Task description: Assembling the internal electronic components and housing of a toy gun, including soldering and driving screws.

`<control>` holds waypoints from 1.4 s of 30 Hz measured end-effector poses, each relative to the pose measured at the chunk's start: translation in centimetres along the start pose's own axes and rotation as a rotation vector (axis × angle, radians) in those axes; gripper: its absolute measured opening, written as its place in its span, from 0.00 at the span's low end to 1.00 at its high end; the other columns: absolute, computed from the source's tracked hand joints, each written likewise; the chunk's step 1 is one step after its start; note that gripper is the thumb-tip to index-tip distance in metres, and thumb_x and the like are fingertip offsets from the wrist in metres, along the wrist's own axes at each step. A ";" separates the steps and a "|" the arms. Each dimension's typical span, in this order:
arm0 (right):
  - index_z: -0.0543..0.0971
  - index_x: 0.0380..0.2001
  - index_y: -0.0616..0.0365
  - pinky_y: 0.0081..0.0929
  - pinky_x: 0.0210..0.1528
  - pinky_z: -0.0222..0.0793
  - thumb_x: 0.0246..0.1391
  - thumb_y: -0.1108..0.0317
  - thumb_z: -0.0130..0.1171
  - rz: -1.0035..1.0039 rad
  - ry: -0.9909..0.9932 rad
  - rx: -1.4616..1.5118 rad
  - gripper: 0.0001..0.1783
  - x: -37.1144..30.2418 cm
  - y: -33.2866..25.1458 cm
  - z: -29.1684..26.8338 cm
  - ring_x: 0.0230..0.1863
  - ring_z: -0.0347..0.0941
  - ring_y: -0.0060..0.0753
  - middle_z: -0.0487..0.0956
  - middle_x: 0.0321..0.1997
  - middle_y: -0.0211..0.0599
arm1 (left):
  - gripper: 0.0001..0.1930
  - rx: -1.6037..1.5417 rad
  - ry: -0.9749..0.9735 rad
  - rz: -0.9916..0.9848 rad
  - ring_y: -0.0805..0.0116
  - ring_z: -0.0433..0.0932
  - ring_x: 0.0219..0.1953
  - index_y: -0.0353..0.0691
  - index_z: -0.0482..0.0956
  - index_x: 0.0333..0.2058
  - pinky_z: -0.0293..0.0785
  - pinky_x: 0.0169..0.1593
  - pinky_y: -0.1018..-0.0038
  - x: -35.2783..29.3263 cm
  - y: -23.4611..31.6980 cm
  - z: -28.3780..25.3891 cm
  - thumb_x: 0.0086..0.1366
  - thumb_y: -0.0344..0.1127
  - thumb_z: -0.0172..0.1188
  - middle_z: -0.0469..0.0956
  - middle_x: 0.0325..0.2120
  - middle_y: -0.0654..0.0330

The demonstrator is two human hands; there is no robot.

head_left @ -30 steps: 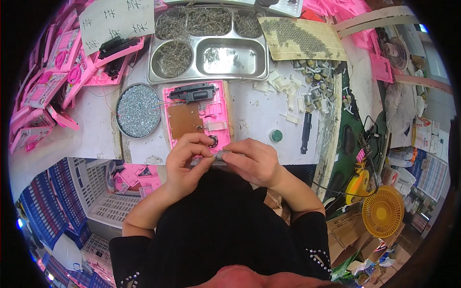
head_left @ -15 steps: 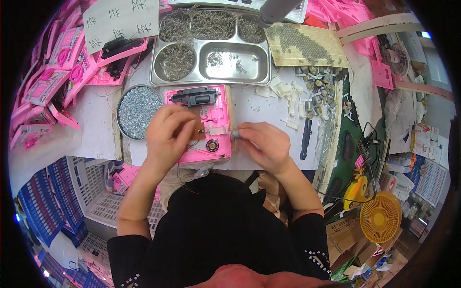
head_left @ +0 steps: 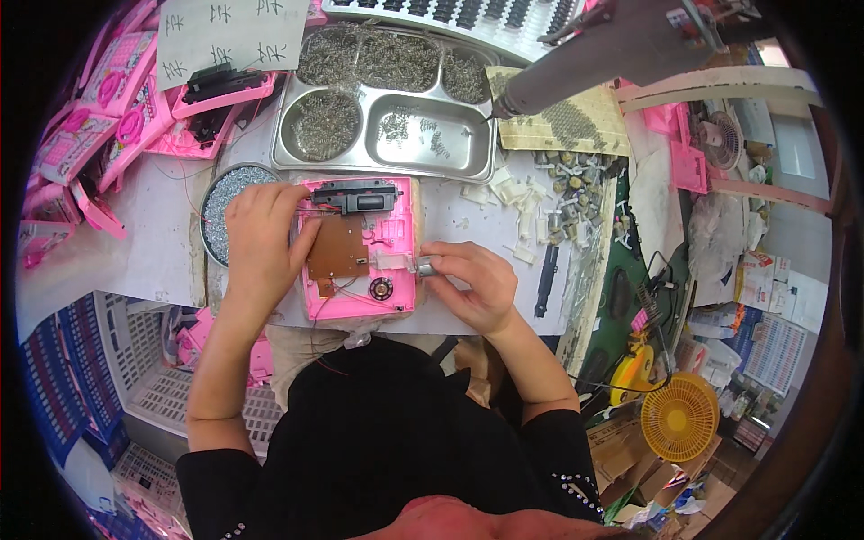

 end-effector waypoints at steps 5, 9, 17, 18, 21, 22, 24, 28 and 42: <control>0.79 0.46 0.58 0.31 0.37 0.81 0.42 0.82 0.74 0.000 -0.018 0.018 0.26 0.4 0.0 0.4 0.38 0.86 0.45 0.87 0.44 0.52 | 0.09 0.022 -0.073 0.069 0.56 0.76 0.39 0.42 0.81 0.38 0.67 0.48 0.59 -0.3 -1.1 0.2 0.60 0.34 0.69 0.78 0.33 0.59; 0.80 0.46 0.58 0.31 0.37 0.81 0.42 0.81 0.74 -0.012 -0.014 -0.019 0.24 0.3 0.3 0.9 0.37 0.85 0.46 0.87 0.45 0.49 | 0.06 0.011 -0.098 0.140 0.58 0.76 0.38 0.43 0.80 0.34 0.68 0.46 0.60 0.3 -0.5 -0.6 0.60 0.34 0.67 0.78 0.32 0.61; 0.83 0.41 0.57 0.42 0.52 0.77 0.41 0.72 0.76 0.008 -0.040 -0.254 0.20 3.0 1.9 2.7 0.51 0.78 0.52 0.84 0.51 0.40 | 0.06 -0.279 -0.006 0.023 0.56 0.75 0.35 0.40 0.80 0.33 0.66 0.43 0.61 -0.4 1.3 0.3 0.59 0.30 0.68 0.77 0.29 0.59; 0.83 0.41 0.56 0.43 0.54 0.75 0.41 0.72 0.76 0.029 -0.055 -0.273 0.20 3.0 2.0 2.8 0.54 0.75 0.54 0.83 0.54 0.40 | 0.06 -0.280 0.003 0.013 0.57 0.75 0.35 0.40 0.80 0.33 0.66 0.43 0.62 -0.6 1.2 0.4 0.60 0.30 0.68 0.77 0.28 0.59; 0.84 0.39 0.54 0.46 0.60 0.70 0.42 0.69 0.76 0.083 -0.098 -0.314 0.18 3.2 2.2 3.1 0.61 0.69 0.56 0.80 0.59 0.40 | 0.06 -0.288 0.036 0.002 0.57 0.75 0.34 0.40 0.80 0.33 0.66 0.44 0.62 -0.9 1.1 0.5 0.60 0.30 0.68 0.76 0.28 0.60; 0.84 0.39 0.54 0.47 0.61 0.69 0.42 0.68 0.76 0.096 -0.109 -0.316 0.18 3.4 2.2 3.1 0.62 0.68 0.56 0.79 0.60 0.40 | 0.05 -0.291 0.048 0.000 0.57 0.75 0.34 0.40 0.80 0.33 0.66 0.44 0.62 -1.0 1.1 0.4 0.60 0.30 0.68 0.76 0.28 0.60; 0.84 0.38 0.53 0.48 0.62 0.68 0.43 0.66 0.76 0.114 -0.131 -0.325 0.17 3.5 2.3 3.1 0.63 0.66 0.56 0.78 0.62 0.40 | 0.05 -0.291 0.045 -0.009 0.58 0.75 0.34 0.40 0.80 0.33 0.66 0.44 0.62 -1.1 0.9 0.5 0.60 0.30 0.68 0.76 0.28 0.60; 0.85 0.38 0.52 0.49 0.64 0.66 0.45 0.64 0.75 0.130 -0.178 -0.345 0.16 3.6 2.4 3.0 0.63 0.65 0.57 0.78 0.62 0.39 | 0.05 -0.299 0.046 -0.013 0.58 0.75 0.34 0.40 0.80 0.33 0.66 0.44 0.62 -1.2 0.8 0.5 0.59 0.30 0.68 0.76 0.27 0.61; 0.87 0.39 0.52 0.50 0.61 0.66 0.46 0.62 0.74 0.149 -0.316 -0.461 0.16 4.6 1.5 2.6 0.60 0.66 0.59 0.77 0.61 0.41 | 0.06 -0.491 -0.095 -0.182 0.53 0.78 0.32 0.35 0.80 0.32 0.73 0.36 0.64 0.8 -0.1 0.1 0.62 0.31 0.66 0.77 0.27 0.55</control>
Point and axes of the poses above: each hand's wrist, its own x-axis towards the middle knuckle, its own z-axis out of the palm, y = z × x, the point moved 3 cm from there along x, towards the middle knuckle
